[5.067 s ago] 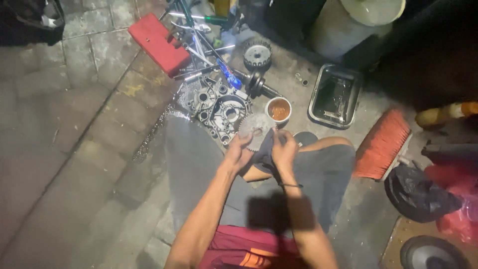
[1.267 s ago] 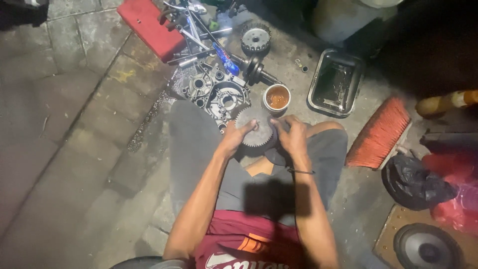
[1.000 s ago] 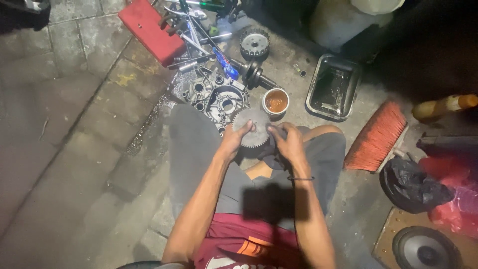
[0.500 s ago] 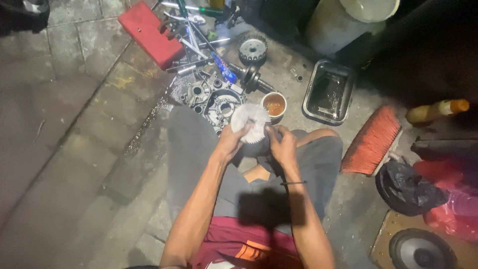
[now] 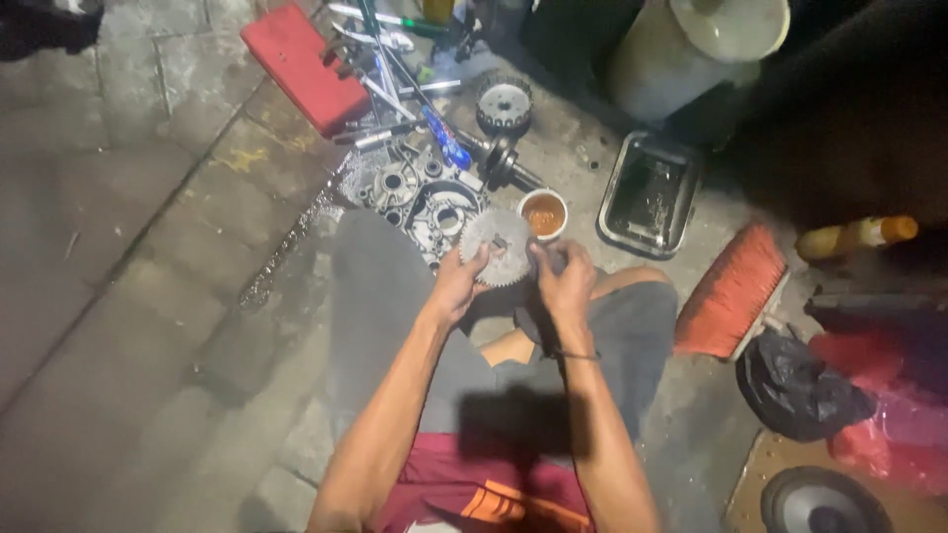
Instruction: Cleaning a metal motorcycle gear using a cloth to remove oil and debris
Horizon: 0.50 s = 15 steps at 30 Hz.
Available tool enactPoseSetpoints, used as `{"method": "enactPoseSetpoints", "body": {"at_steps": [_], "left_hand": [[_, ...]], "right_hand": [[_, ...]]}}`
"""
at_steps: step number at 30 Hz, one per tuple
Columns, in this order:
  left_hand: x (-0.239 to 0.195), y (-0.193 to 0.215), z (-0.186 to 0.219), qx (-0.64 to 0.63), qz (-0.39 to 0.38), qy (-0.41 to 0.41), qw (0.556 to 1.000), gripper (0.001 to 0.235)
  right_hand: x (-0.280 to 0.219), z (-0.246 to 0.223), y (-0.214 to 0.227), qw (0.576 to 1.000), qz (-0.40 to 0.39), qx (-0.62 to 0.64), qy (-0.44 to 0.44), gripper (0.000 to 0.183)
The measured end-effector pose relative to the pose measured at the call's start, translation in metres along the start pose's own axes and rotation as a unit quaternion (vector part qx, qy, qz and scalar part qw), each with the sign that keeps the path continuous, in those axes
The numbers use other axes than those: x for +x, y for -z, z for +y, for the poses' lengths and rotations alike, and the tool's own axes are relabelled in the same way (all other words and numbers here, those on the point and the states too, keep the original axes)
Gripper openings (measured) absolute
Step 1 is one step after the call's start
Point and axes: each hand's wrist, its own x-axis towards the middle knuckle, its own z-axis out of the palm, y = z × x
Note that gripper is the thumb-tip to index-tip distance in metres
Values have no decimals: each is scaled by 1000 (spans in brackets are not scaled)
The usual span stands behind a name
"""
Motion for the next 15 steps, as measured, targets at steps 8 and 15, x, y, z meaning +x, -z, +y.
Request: {"method": "enactPoseSetpoints", "body": {"at_steps": [8, 15], "left_hand": [[5, 13, -6, 30, -6, -2, 1000, 48], [-12, 2, 3, 71, 15, -5, 997, 39]], "right_hand": [[-16, -12, 6, 998, -52, 34, -24, 39], [-14, -14, 6, 999, -28, -11, 9, 33]]}}
